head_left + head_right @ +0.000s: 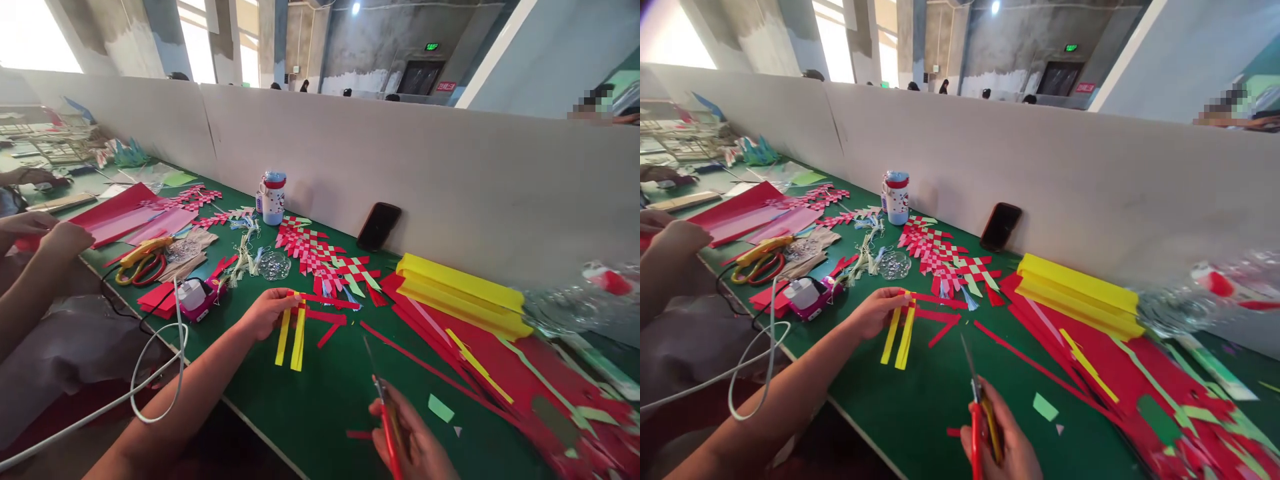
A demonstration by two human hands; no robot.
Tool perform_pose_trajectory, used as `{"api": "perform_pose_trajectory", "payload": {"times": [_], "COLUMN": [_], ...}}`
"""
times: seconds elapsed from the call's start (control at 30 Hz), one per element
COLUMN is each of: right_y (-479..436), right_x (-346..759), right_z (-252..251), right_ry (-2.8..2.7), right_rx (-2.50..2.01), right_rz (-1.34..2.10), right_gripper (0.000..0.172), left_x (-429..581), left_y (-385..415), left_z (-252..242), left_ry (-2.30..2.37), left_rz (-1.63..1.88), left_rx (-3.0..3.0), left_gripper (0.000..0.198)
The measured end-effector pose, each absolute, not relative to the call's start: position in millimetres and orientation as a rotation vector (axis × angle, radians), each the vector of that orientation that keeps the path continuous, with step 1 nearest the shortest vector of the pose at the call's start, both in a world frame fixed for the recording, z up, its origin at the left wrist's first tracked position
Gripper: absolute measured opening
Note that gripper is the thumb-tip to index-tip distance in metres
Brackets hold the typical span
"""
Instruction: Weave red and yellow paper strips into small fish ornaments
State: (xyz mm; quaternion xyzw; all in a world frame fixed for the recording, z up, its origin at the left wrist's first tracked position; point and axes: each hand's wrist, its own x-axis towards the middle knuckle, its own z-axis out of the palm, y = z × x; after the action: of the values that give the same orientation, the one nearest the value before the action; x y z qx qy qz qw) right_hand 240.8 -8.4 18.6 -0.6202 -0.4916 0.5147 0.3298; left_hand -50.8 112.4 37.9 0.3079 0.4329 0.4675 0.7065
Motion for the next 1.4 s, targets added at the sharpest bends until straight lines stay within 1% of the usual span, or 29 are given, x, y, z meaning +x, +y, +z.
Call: {"api": "perform_pose_trajectory", "payload": {"times": [0.07,0.17,0.33,0.47,0.57,0.63,0.73,1.0,1.17,1.4], "right_y": [-13.8,-17.4,-13.5,-12.3,-15.1,-17.1,-19.6,-29.3,-27.7,-31.8], "right_x": [222.1,205.7,199.9,200.2,201.8,202.7,201.3,186.0,194.5,199.3], "right_z": [29.3,42.4,41.3,33.4,31.6,31.3,32.6,45.6,37.5,31.8], "right_ry": [-1.216,-1.255,-1.403,-1.557,-1.629,-1.635,-1.582,-1.181,-1.233,-1.293], "right_rx": [-1.622,-1.608,-1.543,-1.404,-1.402,-1.390,-1.384,-1.466,-1.456,-1.512], "right_rz": [1.426,1.474,1.442,1.305,1.162,1.136,1.196,1.376,1.472,1.401], "right_gripper": [0.074,0.073,0.072,0.067,0.061,0.060,0.062,0.067,0.072,0.071], "left_x": [-51.2,-50.6,-48.7,-48.8,-49.5,-49.5,-48.4,-44.8,-45.6,-46.4], "left_y": [109.0,101.4,84.2,73.0,68.5,66.8,64.9,61.9,61.6,63.3], "left_z": [44.5,51.9,58.7,62.0,63.3,63.7,63.9,65.9,63.2,60.8], "left_ry": [0.971,0.963,0.877,0.837,0.852,0.869,0.898,0.956,0.972,0.976], "left_rz": [1.038,1.045,1.088,1.144,1.170,1.173,1.161,1.075,1.052,1.035], "left_rx": [0.714,0.761,0.856,1.006,1.104,1.112,1.074,0.948,0.960,1.034], "left_gripper": [0.030,0.029,0.027,0.027,0.027,0.028,0.028,0.032,0.031,0.028]}}
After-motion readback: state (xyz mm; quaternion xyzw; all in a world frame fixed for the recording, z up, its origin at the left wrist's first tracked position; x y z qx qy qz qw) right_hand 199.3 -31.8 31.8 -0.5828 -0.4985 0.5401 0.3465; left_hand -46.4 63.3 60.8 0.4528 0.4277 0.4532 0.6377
